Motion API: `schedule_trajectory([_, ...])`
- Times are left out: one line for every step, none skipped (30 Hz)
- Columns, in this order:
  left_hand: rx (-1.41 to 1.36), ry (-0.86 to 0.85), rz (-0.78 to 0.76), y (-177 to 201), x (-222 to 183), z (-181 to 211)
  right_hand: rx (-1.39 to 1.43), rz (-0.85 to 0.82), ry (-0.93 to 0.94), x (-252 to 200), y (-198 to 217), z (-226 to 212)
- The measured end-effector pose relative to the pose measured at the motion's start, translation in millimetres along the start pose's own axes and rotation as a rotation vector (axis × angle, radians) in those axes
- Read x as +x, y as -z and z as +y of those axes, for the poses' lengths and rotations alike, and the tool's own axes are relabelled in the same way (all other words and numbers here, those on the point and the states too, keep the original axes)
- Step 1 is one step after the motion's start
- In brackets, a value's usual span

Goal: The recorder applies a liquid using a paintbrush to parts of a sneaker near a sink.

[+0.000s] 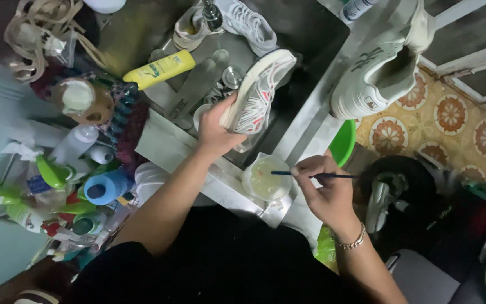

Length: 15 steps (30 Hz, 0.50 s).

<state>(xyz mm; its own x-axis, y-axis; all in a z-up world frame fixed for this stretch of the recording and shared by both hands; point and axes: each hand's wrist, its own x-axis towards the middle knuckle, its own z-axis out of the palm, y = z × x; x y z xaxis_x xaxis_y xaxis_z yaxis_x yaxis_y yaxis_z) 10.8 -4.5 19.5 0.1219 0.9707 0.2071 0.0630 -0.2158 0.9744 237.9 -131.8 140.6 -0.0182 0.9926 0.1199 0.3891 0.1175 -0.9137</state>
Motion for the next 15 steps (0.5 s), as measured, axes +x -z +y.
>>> schedule_trajectory([0.002, 0.001, 0.006, 0.2, 0.5, 7.1, 0.001, -0.006, 0.002, 1.9, 0.3, -3.6])
schedule_trajectory([-0.017, 0.023, -0.009, 0.8, 1.2, 14.1, -0.081, -0.058, 0.068, 3.7, 0.2, -7.0])
schedule_trajectory([-0.036, 0.044, -0.025, 1.2, 1.9, 21.2, -0.164, -0.109, 0.134, 5.5, 0.2, -10.5])
schedule_trajectory([-0.034, 0.044, -0.022, 2.3, 2.1, 20.6, -0.163, -0.111, 0.136, 2.4, -1.0, -7.0])
schedule_trajectory([-0.020, 0.029, -0.025, 3.1, 2.3, 20.0, -0.036, -0.126, 0.038, -0.7, -2.0, -3.4])
schedule_trajectory([-0.008, 0.016, -0.031, 2.7, 2.8, 19.3, 0.088, -0.138, -0.062, -4.2, -2.1, 0.2])
schedule_trajectory([-0.008, 0.015, -0.030, 2.4, 2.0, 14.4, 0.088, -0.138, -0.062, -6.1, -0.1, 4.5])
schedule_trajectory([-0.042, 0.048, -0.034, 2.2, 1.3, 9.6, 0.158, 0.003, -0.118, -8.3, 1.7, 8.9])
schedule_trajectory([-0.077, 0.081, -0.038, 1.9, 0.5, 4.8, 0.229, 0.145, -0.174, -10.6, 3.5, 13.2])
schedule_trajectory([-0.077, 0.081, -0.038, 2.5, 0.5, 3.8, 0.229, 0.145, -0.175, -7.0, 6.0, 12.3])
schedule_trajectory([-0.085, 0.095, -0.039, 3.0, 0.5, 2.8, 0.382, 0.270, -0.148, -3.5, 8.7, 11.5])
schedule_trajectory([-0.095, 0.107, -0.040, 2.9, 1.4, 2.0, 0.534, 0.397, -0.117, 0.3, 11.8, 10.6])
schedule_trajectory([-0.096, 0.106, -0.042, 3.4, 1.1, -2.1, 0.533, 0.399, -0.116, 3.0, 15.2, 17.7])
schedule_trajectory([-0.159, 0.124, -0.059, 3.4, 1.2, -6.3, 0.607, 0.487, -0.057, 6.0, 19.1, 25.1])
schedule_trajectory([-0.222, 0.142, -0.077, 3.4, 1.3, -10.5, 0.682, 0.573, 0.004, 9.0, 23.1, 32.4])
